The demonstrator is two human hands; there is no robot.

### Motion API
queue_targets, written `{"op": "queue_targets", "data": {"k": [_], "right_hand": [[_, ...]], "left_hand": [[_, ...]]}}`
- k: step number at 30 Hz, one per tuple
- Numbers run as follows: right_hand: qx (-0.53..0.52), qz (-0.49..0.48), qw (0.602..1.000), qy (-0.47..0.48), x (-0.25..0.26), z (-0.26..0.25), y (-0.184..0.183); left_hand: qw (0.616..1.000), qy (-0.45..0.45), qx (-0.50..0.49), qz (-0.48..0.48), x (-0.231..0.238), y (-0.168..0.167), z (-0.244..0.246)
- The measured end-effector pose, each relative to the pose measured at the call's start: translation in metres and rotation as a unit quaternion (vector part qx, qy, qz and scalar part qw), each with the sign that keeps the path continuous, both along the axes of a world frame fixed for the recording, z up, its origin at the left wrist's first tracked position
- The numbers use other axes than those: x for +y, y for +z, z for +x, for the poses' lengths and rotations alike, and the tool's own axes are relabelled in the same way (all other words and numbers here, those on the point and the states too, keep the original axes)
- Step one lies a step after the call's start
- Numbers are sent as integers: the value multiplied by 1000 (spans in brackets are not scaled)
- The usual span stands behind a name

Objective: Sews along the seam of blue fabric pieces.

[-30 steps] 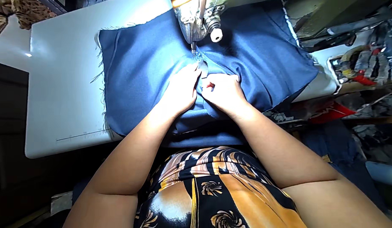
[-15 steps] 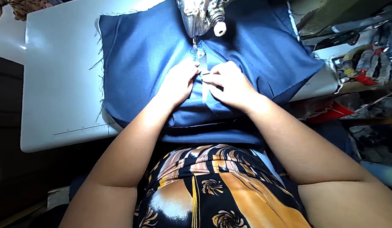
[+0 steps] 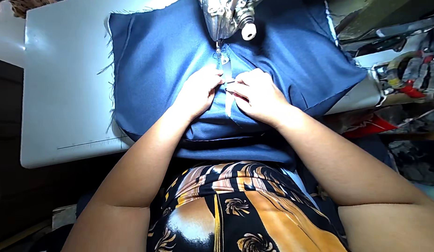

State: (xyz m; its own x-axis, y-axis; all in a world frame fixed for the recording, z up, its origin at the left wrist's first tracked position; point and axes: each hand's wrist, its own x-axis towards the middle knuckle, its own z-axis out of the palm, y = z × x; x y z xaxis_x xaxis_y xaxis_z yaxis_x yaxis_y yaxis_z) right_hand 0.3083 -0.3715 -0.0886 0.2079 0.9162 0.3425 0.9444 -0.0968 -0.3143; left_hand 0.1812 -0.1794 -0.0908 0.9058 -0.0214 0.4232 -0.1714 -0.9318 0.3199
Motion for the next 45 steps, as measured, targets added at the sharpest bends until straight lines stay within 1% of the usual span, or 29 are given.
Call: {"op": "queue_targets", "data": {"k": [2,6,11,19,24,27,29,30,32,33,35,37,38,39,40,41,42,43,44,45], "right_hand": [[0,-4,1000,-10,5,2,0],[-3,-11,999,-34,21,12,0],[-9,-28,998,-50,28,17,4],[0,-47,998,-51,35,21,8],[-37,-108,986,-119,53,23,15],[-32,-92,990,-106,39,8,22],[-16,-66,995,-76,16,-18,34],[-22,-61,996,-65,3,-32,35],[-15,-137,988,-75,-15,-42,31],[-5,-188,977,-101,-16,-32,32],[12,-285,937,-199,0,20,45],[-4,-341,888,-309,21,89,56],[3,-355,862,-361,31,117,63],[8,-361,846,-392,40,135,70],[-8,-365,846,-388,49,143,73],[-23,-359,861,-359,56,135,77],[-47,-335,889,-310,58,116,81],[-66,-291,921,-249,55,94,81],[-55,-239,949,-196,45,70,77],[-36,-198,966,-161,30,47,69]], "left_hand": [[1000,-11,0,-2,4,0,4],[999,9,35,11,16,4,16],[999,-3,33,1,26,9,25],[999,-32,20,4,39,7,32],[999,-29,15,16,67,7,56],[999,4,43,31,76,12,66],[998,22,53,37,77,14,69],[997,26,57,39,76,14,68],[997,31,60,39,75,12,67],[997,36,61,40,74,12,67],[995,64,74,36,70,13,67],[989,114,89,27,61,12,64],[984,150,94,22,57,14,64],[975,196,100,15,54,14,64],[961,252,115,4,51,16,63],[942,307,135,-8,48,17,62],[926,346,151,-14,45,18,60],[917,360,169,-21,43,19,57],[916,349,193,-31,41,21,51],[921,316,223,-43,41,24,43]]}}
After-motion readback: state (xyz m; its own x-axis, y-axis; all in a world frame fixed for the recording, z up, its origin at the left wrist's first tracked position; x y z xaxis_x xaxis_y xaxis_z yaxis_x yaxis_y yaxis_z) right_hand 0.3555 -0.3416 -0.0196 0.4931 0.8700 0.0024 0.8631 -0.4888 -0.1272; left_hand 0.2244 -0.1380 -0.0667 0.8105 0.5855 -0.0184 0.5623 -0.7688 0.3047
